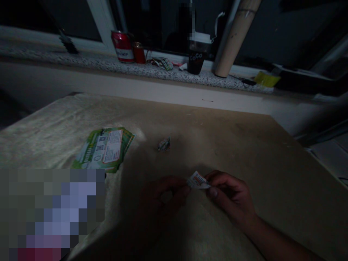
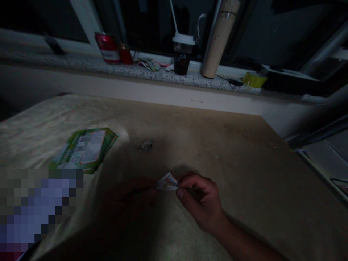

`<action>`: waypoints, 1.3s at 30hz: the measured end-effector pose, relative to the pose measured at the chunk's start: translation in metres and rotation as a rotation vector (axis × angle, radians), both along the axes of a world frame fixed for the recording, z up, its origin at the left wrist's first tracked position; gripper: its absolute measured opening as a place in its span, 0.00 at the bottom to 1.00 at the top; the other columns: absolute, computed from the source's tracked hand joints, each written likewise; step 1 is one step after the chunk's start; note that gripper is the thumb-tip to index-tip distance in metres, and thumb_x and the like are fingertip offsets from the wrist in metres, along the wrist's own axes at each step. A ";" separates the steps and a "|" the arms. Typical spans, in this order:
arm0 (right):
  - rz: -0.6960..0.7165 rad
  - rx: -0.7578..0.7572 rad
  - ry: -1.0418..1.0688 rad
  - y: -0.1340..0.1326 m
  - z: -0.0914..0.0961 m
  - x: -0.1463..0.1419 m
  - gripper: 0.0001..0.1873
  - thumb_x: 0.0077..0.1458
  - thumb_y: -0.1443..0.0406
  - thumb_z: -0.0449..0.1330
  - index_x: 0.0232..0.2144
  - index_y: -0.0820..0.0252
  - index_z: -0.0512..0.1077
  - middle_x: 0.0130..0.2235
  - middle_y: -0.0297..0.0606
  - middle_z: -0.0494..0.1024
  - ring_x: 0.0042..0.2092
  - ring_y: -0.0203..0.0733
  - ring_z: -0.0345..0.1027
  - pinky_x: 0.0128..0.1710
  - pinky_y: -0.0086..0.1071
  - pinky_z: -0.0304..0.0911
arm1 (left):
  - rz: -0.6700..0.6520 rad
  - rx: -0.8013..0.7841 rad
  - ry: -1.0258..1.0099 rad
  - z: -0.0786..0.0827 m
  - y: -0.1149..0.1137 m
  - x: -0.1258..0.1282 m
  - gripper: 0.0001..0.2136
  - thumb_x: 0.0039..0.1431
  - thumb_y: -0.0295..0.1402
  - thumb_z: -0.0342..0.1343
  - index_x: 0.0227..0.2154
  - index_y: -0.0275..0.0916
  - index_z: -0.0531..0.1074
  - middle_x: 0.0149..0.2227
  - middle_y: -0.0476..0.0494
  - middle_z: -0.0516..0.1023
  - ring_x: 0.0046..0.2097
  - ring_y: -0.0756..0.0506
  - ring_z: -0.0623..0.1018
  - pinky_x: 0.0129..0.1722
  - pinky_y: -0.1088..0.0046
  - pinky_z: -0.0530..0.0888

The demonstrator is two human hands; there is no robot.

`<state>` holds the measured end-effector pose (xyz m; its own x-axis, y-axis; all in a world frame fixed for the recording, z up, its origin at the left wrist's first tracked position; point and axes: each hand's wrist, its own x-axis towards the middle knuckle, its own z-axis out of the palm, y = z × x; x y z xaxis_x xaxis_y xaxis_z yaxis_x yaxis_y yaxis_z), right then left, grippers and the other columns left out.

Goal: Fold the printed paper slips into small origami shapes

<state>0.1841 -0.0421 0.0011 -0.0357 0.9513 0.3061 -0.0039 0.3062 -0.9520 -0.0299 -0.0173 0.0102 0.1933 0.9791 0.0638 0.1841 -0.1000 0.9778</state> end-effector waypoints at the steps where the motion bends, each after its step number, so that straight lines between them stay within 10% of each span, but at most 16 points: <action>1: -0.011 0.005 -0.002 0.000 0.000 -0.001 0.03 0.61 0.66 0.67 0.33 0.55 0.79 0.35 0.37 0.82 0.36 0.39 0.75 0.36 0.29 0.70 | 0.016 -0.003 -0.004 0.000 0.000 0.001 0.05 0.56 0.37 0.65 0.29 0.43 0.83 0.23 0.50 0.79 0.25 0.47 0.76 0.27 0.74 0.71; 22: -0.081 0.091 -0.058 0.000 0.005 -0.012 0.11 0.60 0.71 0.66 0.25 0.58 0.75 0.27 0.34 0.78 0.28 0.35 0.72 0.27 0.26 0.66 | 0.055 -0.144 -0.119 -0.009 -0.006 0.008 0.10 0.53 0.37 0.68 0.21 0.40 0.77 0.29 0.47 0.82 0.30 0.48 0.76 0.31 0.74 0.72; 33: -0.009 0.103 -0.117 0.001 0.003 -0.008 0.12 0.58 0.72 0.66 0.24 0.58 0.72 0.26 0.34 0.79 0.26 0.34 0.72 0.26 0.25 0.65 | -0.180 -0.362 -0.311 -0.022 0.000 0.012 0.18 0.53 0.43 0.70 0.43 0.39 0.80 0.29 0.46 0.82 0.28 0.47 0.78 0.30 0.72 0.75; 39: 0.047 0.124 -0.153 0.002 0.005 -0.008 0.13 0.57 0.73 0.65 0.23 0.59 0.70 0.24 0.33 0.78 0.24 0.32 0.70 0.25 0.24 0.64 | -0.260 -0.345 -0.238 -0.017 0.004 0.013 0.13 0.57 0.43 0.66 0.29 0.38 0.82 0.26 0.48 0.80 0.29 0.48 0.75 0.30 0.74 0.70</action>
<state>0.1762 -0.0406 0.0060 -0.1339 0.9027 0.4089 0.1205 0.4244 -0.8974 -0.0173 -0.0134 -0.0071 0.4532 0.8722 -0.1838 -0.0367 0.2243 0.9738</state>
